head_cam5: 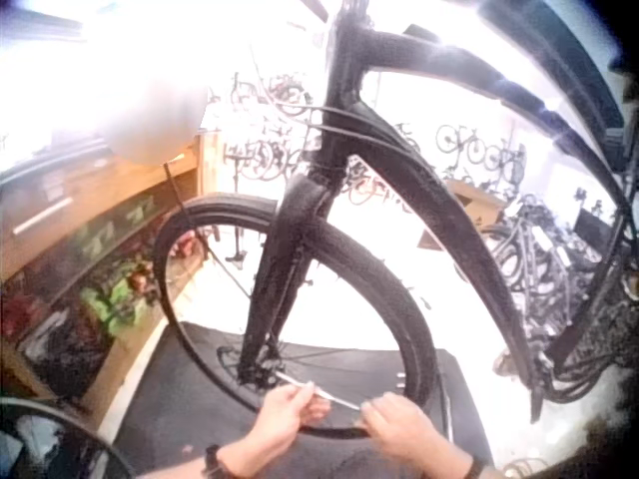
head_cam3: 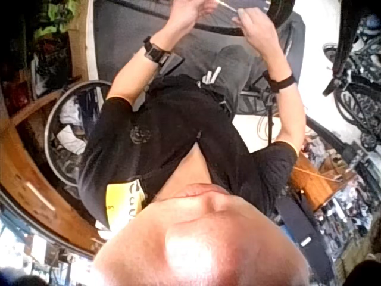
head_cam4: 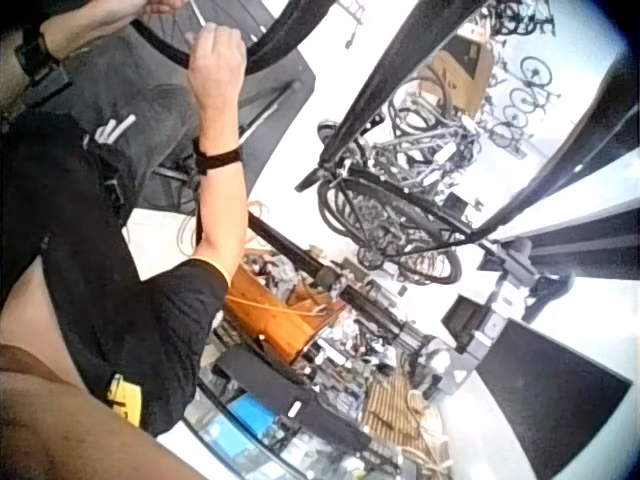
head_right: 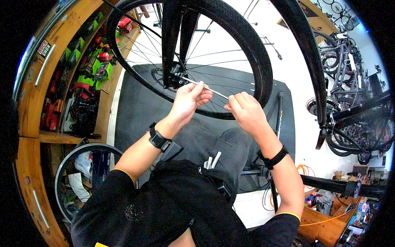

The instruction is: The person mounts a bicycle frame onto a repair stand and installs the front wheel. They use a hex key to tighten the axle nuts and adjust the brake caliper, then rotate the wheel to check alignment. The person also handles a small plastic bag containing parts and adjusts the handlebar stem.

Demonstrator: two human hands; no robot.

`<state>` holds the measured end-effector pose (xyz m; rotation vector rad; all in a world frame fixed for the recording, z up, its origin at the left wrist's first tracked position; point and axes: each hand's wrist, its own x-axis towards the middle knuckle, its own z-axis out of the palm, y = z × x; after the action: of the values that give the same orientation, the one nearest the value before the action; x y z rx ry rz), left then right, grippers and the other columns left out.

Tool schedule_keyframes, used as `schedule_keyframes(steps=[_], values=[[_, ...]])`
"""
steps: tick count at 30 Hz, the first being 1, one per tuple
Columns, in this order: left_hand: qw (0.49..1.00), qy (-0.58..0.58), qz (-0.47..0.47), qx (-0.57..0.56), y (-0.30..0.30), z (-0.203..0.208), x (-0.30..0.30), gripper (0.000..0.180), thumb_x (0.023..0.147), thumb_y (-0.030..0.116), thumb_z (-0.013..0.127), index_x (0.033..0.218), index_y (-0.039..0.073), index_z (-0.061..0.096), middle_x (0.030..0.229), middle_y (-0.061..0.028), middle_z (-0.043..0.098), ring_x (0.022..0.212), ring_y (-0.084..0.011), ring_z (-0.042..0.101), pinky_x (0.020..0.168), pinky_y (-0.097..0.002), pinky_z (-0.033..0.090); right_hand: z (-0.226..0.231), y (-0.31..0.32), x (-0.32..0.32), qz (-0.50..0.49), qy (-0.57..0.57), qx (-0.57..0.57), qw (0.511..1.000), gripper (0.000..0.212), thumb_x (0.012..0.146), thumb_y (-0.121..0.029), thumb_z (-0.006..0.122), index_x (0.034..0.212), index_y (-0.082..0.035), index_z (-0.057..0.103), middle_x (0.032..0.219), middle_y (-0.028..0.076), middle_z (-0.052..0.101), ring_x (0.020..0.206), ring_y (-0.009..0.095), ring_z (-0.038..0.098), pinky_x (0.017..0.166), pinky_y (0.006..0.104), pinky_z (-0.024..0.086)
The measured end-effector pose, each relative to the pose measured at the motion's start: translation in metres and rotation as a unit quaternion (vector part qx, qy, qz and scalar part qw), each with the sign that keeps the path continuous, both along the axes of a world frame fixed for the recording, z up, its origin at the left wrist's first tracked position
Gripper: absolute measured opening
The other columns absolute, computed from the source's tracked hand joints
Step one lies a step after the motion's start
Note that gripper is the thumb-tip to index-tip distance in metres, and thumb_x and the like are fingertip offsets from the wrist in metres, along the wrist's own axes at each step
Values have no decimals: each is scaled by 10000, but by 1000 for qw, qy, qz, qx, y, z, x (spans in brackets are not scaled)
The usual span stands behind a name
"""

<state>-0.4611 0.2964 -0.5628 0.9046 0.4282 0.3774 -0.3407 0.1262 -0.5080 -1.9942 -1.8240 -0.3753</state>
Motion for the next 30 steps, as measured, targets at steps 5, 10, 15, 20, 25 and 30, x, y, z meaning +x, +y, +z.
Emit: schedule_keyframes(steps=[5, 10, 15, 20, 25, 30], values=[[1000, -16, -20, -14, 2, 0, -2, 295, 1026, 286, 519, 974, 14, 622, 912, -85, 698, 811, -130, 675, 754, -268, 551, -14, 10, 0, -90, 484, 40, 870, 268, 971, -258, 577, 897, -1, 563, 625, 36, 462, 524, 168, 465, 495, 294, 403], [1000, -19, -16, -7, 4, -1, -3, 275, 1024, 287, 524, 995, 34, 626, 917, -70, 696, 818, -112, 664, 771, -258, 543, -10, 9, -1, -142, 636, -13, 758, 322, 964, -310, 597, 927, 8, 569, 641, 37, 468, 504, 149, 441, 474, 293, 383], [1000, -9, -4, -12, 2, 2, 0, 295, 1029, 282, 514, 975, 9, 614, 910, -97, 697, 822, -136, 675, 750, -271, 548, 4, 4, -5, -68, -80, -12, 994, 391, 818, -178, 729, 1083, 71, 586, 882, 131, 591, 807, 273, 600, 724, 365, 511], [1000, -13, -14, -4, 2, 4, -1, 276, 1025, 282, 522, 992, 28, 624, 926, -71, 697, 827, -110, 663, 775, -254, 540, -5, 7, 9, -30, -153, 58, 986, 371, 799, -153, 731, 1076, 59, 603, 896, 125, 608, 791, 266, 608, 719, 358, 513], [1000, -29, -6, -8, 0, 1, 0, 274, 1026, 272, 520, 991, 20, 622, 935, -84, 696, 841, -127, 669, 784, -261, 546, -12, 8, 6, -58, -90, 54, 993, 251, 815, -134, 723, 965, 36, 617, 815, 125, 611, 707, 268, 611, 647, 359, 508], [1000, -28, 0, -10, 1, -3, -1, 270, 1024, 270, 526, 988, 21, 622, 933, -85, 695, 836, -129, 669, 778, -261, 546, -17, 6, -7, -152, 426, -13, 892, 306, 964, -259, 597, 846, 23, 612, 591, 67, 525, 502, 194, 526, 493, 293, 430]])
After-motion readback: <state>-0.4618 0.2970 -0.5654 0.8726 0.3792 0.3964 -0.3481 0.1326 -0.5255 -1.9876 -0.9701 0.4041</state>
